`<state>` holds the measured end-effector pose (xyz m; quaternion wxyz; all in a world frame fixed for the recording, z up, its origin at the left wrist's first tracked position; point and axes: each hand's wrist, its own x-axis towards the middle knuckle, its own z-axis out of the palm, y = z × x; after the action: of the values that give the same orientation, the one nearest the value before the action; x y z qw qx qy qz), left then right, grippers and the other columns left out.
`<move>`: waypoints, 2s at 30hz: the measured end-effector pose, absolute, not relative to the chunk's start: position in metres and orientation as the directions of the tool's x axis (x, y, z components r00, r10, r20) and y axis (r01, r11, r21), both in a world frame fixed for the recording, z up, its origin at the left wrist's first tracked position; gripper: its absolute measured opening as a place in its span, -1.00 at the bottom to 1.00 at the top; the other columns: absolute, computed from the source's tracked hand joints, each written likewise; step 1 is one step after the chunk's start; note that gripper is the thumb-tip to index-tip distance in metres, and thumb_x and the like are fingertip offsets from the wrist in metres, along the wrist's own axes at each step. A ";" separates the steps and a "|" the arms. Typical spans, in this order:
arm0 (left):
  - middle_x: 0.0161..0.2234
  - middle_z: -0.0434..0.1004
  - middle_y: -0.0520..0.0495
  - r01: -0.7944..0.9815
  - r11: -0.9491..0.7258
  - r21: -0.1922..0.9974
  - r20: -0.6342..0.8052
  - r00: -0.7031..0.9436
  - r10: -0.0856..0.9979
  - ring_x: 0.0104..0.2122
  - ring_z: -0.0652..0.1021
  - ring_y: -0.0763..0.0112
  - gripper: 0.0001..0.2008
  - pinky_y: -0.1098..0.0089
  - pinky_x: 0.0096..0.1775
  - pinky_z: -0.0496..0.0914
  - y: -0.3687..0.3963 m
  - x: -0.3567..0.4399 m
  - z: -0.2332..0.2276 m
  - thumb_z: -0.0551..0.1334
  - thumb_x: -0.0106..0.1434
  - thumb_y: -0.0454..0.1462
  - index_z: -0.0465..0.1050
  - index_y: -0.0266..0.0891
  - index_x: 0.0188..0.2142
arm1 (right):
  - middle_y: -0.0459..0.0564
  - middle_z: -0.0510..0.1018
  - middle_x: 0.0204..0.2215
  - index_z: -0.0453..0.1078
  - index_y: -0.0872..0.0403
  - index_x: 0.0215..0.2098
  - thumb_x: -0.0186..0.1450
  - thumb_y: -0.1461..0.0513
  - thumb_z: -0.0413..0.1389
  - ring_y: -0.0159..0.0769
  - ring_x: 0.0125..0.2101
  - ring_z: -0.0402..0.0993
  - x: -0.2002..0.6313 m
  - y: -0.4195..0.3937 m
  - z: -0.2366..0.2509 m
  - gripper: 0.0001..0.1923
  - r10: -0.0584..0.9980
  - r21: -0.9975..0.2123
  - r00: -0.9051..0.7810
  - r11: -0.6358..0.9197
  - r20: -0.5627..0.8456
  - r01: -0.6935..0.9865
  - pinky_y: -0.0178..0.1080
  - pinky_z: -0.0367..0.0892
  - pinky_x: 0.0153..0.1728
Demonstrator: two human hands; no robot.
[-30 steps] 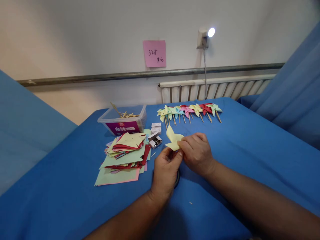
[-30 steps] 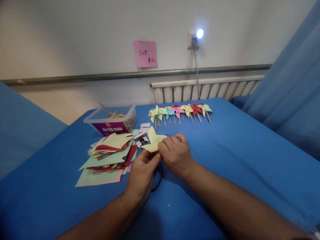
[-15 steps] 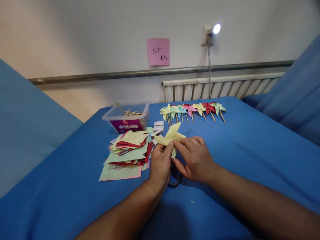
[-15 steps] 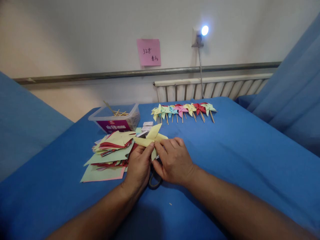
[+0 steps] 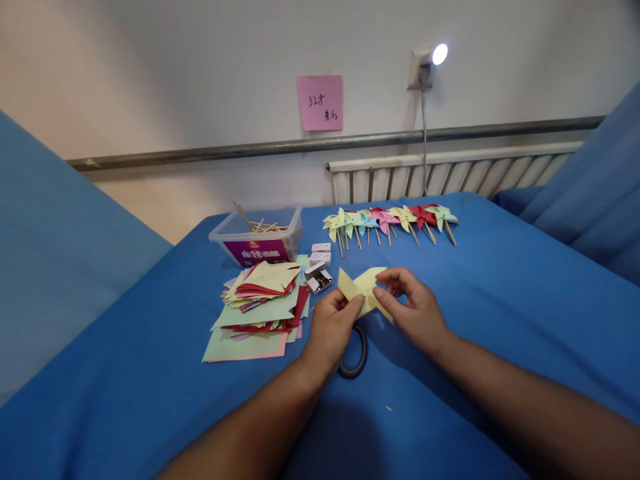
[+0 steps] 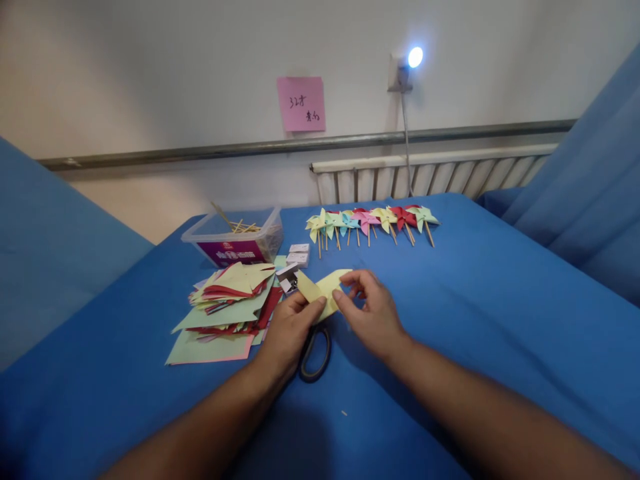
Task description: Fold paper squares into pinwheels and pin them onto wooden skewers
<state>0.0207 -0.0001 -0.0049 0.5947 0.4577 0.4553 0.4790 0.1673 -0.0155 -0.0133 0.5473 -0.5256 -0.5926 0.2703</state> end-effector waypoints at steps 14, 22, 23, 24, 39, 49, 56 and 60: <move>-0.28 0.61 -0.14 -0.224 0.182 0.957 -0.136 0.207 0.969 -0.33 0.55 0.30 -0.72 0.35 -0.25 0.39 -0.006 0.023 -0.012 0.36 0.03 -0.19 0.56 -0.30 -0.27 | -0.18 0.47 -0.54 0.30 0.05 -0.26 -0.01 0.07 0.35 -0.39 -0.57 0.38 0.162 -0.006 -0.019 -0.55 0.999 -0.956 0.044 0.004 -0.010 -0.294 -0.31 0.26 -0.51; -0.33 0.61 -0.14 -0.302 0.219 0.928 -0.175 0.166 0.970 -0.37 0.57 0.34 -0.67 0.34 -0.23 0.40 -0.004 0.023 -0.012 0.43 -0.05 -0.21 0.52 -0.32 -0.30 | -0.09 0.58 -0.40 0.34 0.03 -0.29 -0.02 0.12 0.35 -0.27 -0.39 0.52 0.157 -0.010 -0.012 -0.60 1.000 -0.940 0.001 0.008 0.008 -0.340 -0.23 0.37 -0.36; -0.33 0.61 -0.14 -0.311 0.227 0.923 -0.181 0.170 0.969 -0.37 0.57 0.34 -0.67 0.34 -0.24 0.40 -0.004 0.023 -0.012 0.44 -0.06 -0.21 0.52 -0.33 -0.30 | -0.09 0.58 -0.40 0.35 0.04 -0.29 -0.02 0.12 0.35 -0.27 -0.39 0.52 0.157 -0.010 -0.013 -0.61 1.000 -0.937 -0.005 0.004 0.006 -0.348 -0.24 0.37 -0.35; -0.33 0.61 -0.15 -0.321 0.235 0.917 -0.188 0.172 0.967 -0.38 0.57 0.34 -0.66 0.34 -0.24 0.40 -0.004 0.023 -0.012 0.44 -0.07 -0.22 0.51 -0.34 -0.30 | -0.10 0.58 -0.40 0.36 0.04 -0.28 -0.02 0.13 0.36 -0.28 -0.38 0.52 0.157 -0.011 -0.014 -0.61 1.000 -0.934 -0.011 0.000 0.005 -0.357 -0.24 0.37 -0.34; -0.37 0.58 -0.08 -0.472 -0.003 0.881 -0.074 -0.143 0.987 -0.43 0.55 0.43 -0.71 0.42 -0.33 0.43 0.020 -0.019 0.043 0.43 -0.10 -0.35 0.47 -0.32 -0.34 | -0.12 0.49 -0.54 0.41 0.09 -0.31 0.07 0.05 0.26 -0.44 -0.58 0.33 0.172 0.014 -0.047 -0.67 0.997 -0.990 0.069 -0.016 -0.026 -0.137 -0.31 0.24 -0.48; -0.40 0.56 -0.01 -0.446 -0.263 0.855 0.056 -0.426 0.903 -0.45 0.53 0.46 -0.76 0.49 -0.41 0.42 0.042 -0.064 0.063 0.41 -0.12 -0.40 0.43 -0.25 -0.42 | -0.16 0.44 -0.57 0.37 0.06 -0.35 0.11 0.14 0.16 -0.42 -0.56 0.33 0.161 0.010 -0.055 -0.81 0.997 -0.998 -0.050 0.056 0.053 0.042 -0.31 0.26 -0.48; -0.41 0.57 -0.09 -0.453 -0.009 0.891 -0.101 -0.219 0.971 -0.48 0.54 0.40 -0.67 0.42 -0.42 0.40 0.039 -0.030 0.027 0.42 -0.16 -0.35 0.45 -0.34 -0.35 | -0.15 0.45 -0.54 0.37 0.05 -0.34 0.12 0.16 0.13 -0.41 -0.53 0.35 0.162 0.011 -0.058 -0.84 0.994 -0.994 -0.085 0.080 0.074 0.073 -0.30 0.27 -0.45; -0.41 0.59 -0.08 -0.424 0.039 0.905 -0.100 -0.122 0.988 -0.48 0.54 0.41 -0.64 0.38 -0.34 0.41 0.026 -0.013 0.022 0.44 -0.16 -0.31 0.46 -0.34 -0.32 | -0.16 0.45 -0.54 0.37 0.06 -0.34 0.14 0.13 0.14 -0.41 -0.53 0.35 0.161 0.009 -0.063 -0.82 0.993 -0.994 -0.072 0.095 0.091 0.050 -0.31 0.27 -0.45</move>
<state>-0.0133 0.0260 0.0216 0.5770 0.3260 0.4320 0.6117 0.1607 0.0086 -0.0626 0.4916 -0.4716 -0.5528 0.4799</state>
